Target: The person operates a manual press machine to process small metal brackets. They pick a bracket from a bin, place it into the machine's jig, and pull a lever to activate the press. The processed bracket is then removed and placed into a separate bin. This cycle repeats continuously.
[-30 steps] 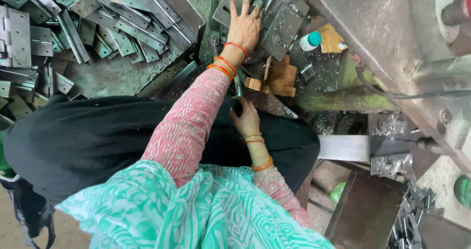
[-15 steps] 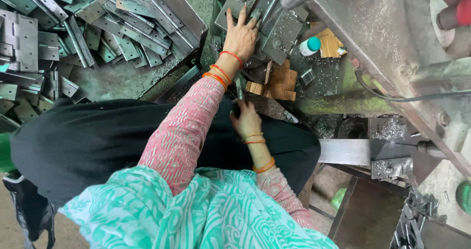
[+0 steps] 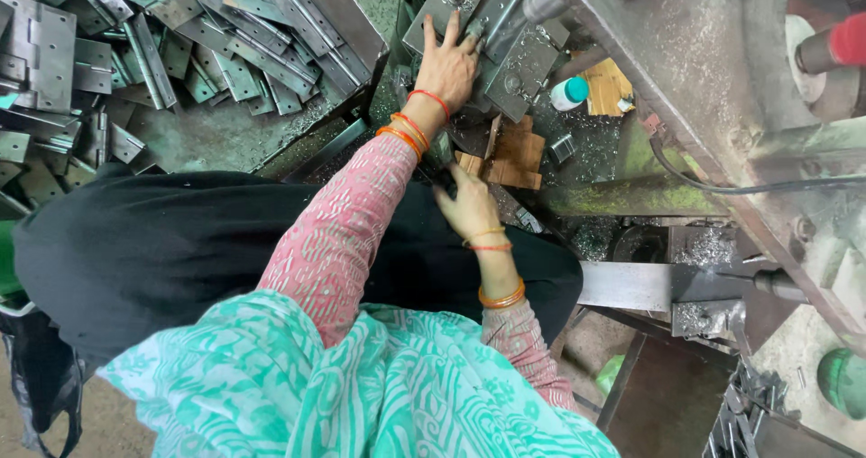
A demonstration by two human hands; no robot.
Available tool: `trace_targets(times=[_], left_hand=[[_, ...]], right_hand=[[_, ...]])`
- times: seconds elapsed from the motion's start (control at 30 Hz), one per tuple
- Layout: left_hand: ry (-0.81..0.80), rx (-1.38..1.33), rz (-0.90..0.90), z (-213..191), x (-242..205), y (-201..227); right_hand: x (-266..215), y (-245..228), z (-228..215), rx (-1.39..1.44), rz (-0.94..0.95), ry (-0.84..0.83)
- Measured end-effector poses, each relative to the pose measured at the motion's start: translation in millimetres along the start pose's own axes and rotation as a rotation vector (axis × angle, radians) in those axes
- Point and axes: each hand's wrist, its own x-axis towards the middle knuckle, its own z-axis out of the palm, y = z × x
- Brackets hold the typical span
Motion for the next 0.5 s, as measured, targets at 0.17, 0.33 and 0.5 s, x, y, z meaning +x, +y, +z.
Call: trace_targets(times=[0.17,0.33,0.5], left_hand=[[0.009,0.028,-0.044,11,33,-2],[-0.023,0.007,-0.041,23,29,1],[0.113,0.070,-0.029,20,29,-3]], right_hand=[[13,-1,-6,-0.033,0.042,-0.030],[-38,-5,61,0.069,0.110,0.105],[-46,14,97,0.086,0.136,0.092]])
